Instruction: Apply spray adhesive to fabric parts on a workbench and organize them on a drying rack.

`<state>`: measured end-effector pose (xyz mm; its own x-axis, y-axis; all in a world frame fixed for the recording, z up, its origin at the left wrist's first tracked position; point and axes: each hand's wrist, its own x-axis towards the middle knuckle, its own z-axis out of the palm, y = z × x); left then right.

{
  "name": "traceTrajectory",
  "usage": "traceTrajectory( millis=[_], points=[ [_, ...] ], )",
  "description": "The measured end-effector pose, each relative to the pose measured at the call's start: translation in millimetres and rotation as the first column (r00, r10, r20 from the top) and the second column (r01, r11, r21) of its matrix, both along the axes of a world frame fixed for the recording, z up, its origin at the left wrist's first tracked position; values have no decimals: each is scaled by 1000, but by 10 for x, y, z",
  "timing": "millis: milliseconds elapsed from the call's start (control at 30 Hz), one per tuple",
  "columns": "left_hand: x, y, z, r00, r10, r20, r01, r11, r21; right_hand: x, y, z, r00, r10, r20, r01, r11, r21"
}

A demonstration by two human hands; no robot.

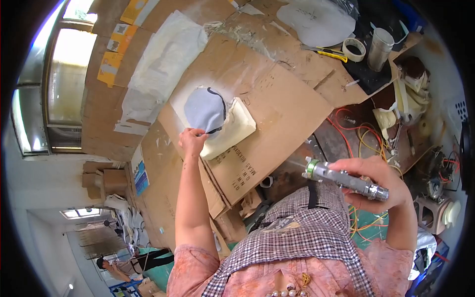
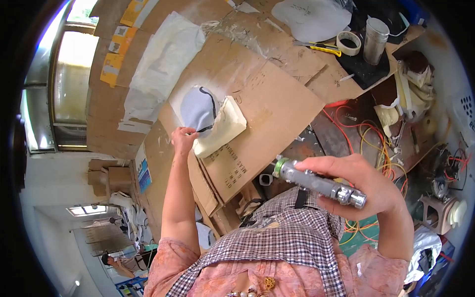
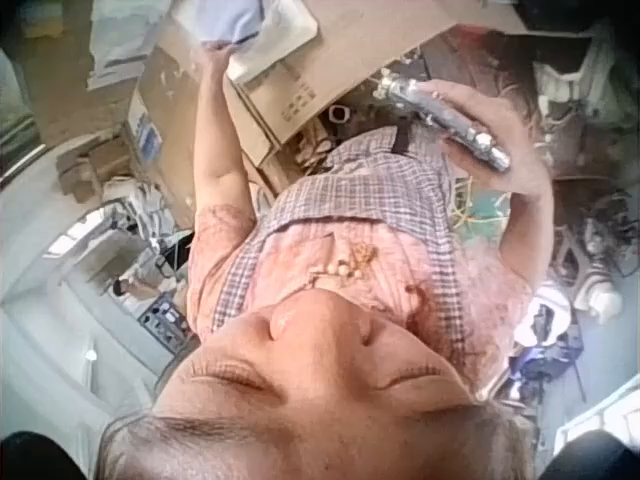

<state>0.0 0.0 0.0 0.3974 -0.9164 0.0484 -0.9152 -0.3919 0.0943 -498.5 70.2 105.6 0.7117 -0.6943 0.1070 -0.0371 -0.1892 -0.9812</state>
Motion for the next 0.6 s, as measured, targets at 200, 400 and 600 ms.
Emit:
traceTrajectory(
  millis=[200,400,600],
  points=[
    [-165,97,21,999,-2,-36,3,1000,14,28,43,121,1000,-31,-4,30,993,-114],
    [-137,362,-195,995,-68,-74,54,983,-175,82,-133,398,964,-265,3,263,958,-117],
    [75,931,-339,955,44,-294,-168,895,-414,486,-417,773,992,-127,20,129,973,-193]
  ],
)
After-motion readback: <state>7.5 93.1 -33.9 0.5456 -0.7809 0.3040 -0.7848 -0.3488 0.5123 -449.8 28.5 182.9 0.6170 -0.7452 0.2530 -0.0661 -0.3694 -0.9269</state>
